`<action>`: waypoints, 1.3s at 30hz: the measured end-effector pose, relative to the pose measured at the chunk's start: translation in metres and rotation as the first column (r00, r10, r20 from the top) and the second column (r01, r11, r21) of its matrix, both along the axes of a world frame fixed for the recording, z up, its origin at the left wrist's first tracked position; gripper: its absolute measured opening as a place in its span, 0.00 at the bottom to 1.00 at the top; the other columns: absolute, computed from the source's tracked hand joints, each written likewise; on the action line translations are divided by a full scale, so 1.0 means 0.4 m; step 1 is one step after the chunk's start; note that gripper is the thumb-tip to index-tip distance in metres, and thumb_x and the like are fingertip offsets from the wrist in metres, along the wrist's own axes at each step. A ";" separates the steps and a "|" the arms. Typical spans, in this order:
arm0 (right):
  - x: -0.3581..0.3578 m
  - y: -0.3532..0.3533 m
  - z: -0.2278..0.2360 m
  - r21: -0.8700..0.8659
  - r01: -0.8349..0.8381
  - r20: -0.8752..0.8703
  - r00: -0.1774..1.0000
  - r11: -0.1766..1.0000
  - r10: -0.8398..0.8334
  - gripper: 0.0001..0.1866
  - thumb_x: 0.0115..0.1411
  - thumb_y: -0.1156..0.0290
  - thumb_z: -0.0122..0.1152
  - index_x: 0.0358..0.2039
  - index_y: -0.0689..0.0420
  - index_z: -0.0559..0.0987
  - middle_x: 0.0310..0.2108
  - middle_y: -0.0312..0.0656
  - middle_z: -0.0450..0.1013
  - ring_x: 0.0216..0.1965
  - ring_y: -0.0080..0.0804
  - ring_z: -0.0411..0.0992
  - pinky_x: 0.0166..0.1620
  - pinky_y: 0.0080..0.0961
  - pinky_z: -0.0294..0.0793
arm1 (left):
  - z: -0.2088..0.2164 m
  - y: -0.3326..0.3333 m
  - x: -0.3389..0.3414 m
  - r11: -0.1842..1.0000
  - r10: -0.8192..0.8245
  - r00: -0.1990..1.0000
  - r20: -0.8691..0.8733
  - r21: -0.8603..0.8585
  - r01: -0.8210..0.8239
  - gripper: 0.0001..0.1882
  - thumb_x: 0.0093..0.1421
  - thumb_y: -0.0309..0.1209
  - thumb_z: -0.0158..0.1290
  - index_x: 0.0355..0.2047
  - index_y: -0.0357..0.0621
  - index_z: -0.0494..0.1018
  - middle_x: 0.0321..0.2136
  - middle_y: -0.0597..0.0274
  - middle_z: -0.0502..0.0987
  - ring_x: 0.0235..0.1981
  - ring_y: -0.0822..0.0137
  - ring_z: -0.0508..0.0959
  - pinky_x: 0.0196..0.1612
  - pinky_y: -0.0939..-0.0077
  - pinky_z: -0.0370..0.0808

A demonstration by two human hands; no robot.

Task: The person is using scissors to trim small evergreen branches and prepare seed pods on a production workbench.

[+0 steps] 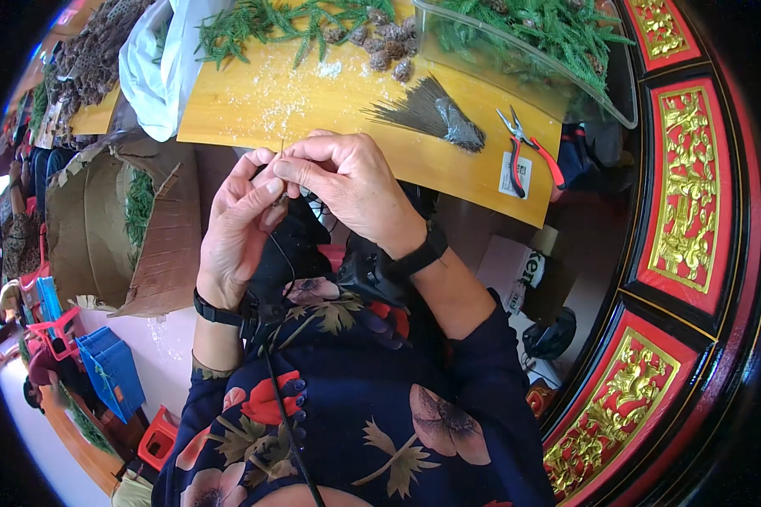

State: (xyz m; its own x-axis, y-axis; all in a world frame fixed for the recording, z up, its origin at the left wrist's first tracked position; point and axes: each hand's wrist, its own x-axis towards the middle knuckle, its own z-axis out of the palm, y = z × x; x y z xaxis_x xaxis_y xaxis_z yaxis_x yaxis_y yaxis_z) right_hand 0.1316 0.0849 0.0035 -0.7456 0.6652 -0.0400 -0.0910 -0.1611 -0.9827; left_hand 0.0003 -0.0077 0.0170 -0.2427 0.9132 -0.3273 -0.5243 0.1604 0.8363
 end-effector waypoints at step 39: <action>-0.073 -0.042 0.082 0.766 -0.106 0.026 0.991 0.634 0.134 0.10 0.46 0.81 0.66 0.32 0.58 0.82 0.33 0.41 0.73 0.30 0.30 0.74 0.33 0.19 0.73 | 0.051 -0.139 -0.102 0.969 -0.235 0.971 0.036 -0.074 0.237 0.07 0.61 0.34 0.42 0.30 0.46 0.67 0.20 0.78 0.57 0.20 0.83 0.54 0.21 0.87 0.48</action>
State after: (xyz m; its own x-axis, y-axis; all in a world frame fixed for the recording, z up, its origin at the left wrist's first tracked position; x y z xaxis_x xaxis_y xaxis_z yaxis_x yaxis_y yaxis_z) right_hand 0.1023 0.0679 0.0361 -0.8124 0.3528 0.4643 -0.1575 0.6339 -0.7572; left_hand -0.0404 -0.0634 0.0373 -0.0135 0.9153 -0.4025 -0.4856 0.3459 0.8028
